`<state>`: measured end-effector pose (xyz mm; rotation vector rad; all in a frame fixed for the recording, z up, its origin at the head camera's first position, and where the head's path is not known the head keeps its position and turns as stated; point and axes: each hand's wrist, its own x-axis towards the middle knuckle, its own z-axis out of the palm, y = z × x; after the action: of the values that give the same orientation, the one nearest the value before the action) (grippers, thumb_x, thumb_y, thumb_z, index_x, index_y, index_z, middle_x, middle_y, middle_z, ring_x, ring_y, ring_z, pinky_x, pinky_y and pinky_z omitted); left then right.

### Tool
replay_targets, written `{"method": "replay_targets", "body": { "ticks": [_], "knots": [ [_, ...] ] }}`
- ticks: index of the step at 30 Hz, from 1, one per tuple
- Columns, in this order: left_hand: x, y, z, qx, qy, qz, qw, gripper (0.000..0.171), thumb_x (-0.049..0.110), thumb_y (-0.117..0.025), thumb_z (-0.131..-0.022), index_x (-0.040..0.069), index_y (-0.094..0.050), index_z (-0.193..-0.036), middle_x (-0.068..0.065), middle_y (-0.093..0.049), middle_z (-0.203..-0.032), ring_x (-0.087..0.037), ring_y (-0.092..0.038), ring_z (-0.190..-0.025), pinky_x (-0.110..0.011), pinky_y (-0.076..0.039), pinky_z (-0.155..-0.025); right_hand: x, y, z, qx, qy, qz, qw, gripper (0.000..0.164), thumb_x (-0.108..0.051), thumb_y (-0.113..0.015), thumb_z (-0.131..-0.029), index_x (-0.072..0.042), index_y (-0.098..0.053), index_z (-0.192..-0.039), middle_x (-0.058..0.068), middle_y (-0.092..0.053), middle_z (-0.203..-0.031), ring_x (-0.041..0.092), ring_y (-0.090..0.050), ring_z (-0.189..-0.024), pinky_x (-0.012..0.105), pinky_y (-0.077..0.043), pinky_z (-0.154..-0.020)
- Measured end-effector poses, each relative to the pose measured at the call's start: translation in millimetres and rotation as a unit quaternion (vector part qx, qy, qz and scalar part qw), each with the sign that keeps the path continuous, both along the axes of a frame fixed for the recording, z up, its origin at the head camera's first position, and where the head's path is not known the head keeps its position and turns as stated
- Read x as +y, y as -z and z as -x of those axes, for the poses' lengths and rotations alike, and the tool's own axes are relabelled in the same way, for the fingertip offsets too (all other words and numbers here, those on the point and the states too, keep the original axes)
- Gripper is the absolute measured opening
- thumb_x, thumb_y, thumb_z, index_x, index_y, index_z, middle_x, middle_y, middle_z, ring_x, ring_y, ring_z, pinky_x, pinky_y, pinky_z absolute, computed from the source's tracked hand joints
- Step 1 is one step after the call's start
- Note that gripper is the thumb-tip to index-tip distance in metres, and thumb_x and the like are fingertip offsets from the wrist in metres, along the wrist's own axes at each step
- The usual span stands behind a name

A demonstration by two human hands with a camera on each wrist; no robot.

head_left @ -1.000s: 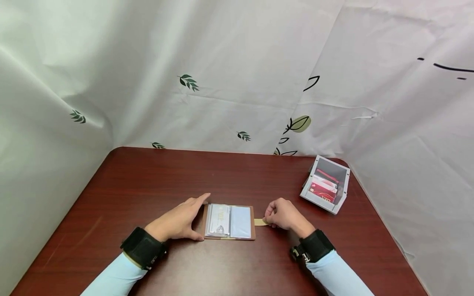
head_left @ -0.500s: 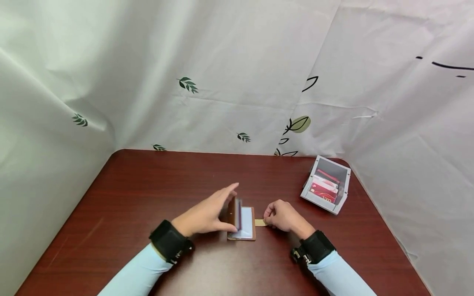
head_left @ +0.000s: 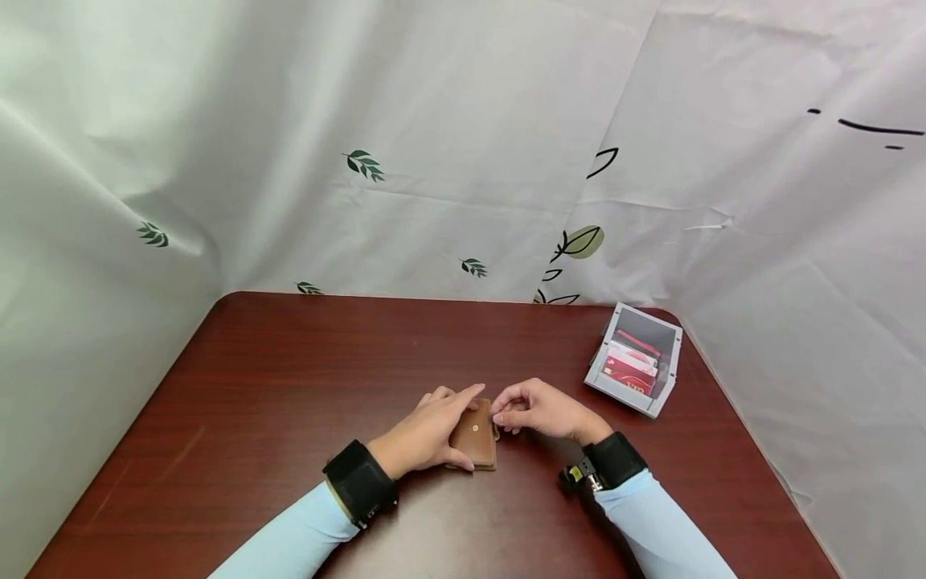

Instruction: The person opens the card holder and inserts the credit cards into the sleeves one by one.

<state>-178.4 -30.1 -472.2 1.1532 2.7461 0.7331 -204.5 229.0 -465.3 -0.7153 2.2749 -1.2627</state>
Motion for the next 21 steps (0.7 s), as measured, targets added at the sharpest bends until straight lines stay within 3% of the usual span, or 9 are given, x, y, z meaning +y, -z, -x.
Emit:
{"method": "replay_targets", "body": {
  "ticks": [5, 11, 21],
  "knots": [
    [-1, 1.4, 0.4, 0.008, -0.013, 0.003, 0.9999, 0.119, 0.051, -0.092, -0.069, 0.009, -0.029, -0.16, -0.004, -0.055, -0.15, -0.025, -0.054, -0.126, -0.047, -0.043, -0.109, -20, -0.6, 6.9, 0.02, -0.032, -0.018, 0.999, 0.01, -0.023, -0.074, -0.095, -0.013, -0.076, -0.095, 0.0, -0.066, -0.073, 0.006, -0.055, -0.063, 0.021, -0.047, -0.058],
    [0, 1.8, 2.6, -0.002, -0.021, 0.002, 0.9998, 0.122, 0.054, -0.092, -0.068, 0.009, -0.027, -0.161, -0.008, -0.05, -0.155, -0.025, -0.053, -0.125, -0.047, -0.043, -0.109, -38, 1.7, 9.9, 0.069, -0.063, -0.038, 0.995, 0.007, -0.021, -0.076, -0.092, -0.015, -0.077, -0.088, -0.009, -0.063, -0.074, -0.001, -0.053, -0.065, 0.017, -0.043, -0.06],
    [0, 2.3, 4.1, -0.005, -0.021, 0.007, 0.9997, 0.122, 0.053, -0.092, -0.068, 0.008, -0.028, -0.161, -0.008, -0.047, -0.158, -0.025, -0.053, -0.126, -0.048, -0.043, -0.109, -47, 5.6, 5.4, 0.112, -0.027, -0.061, 0.991, 0.008, -0.023, -0.08, -0.089, -0.019, -0.078, -0.082, -0.008, -0.063, -0.069, 0.0, -0.051, -0.06, 0.017, -0.041, -0.056]
  ]
}}
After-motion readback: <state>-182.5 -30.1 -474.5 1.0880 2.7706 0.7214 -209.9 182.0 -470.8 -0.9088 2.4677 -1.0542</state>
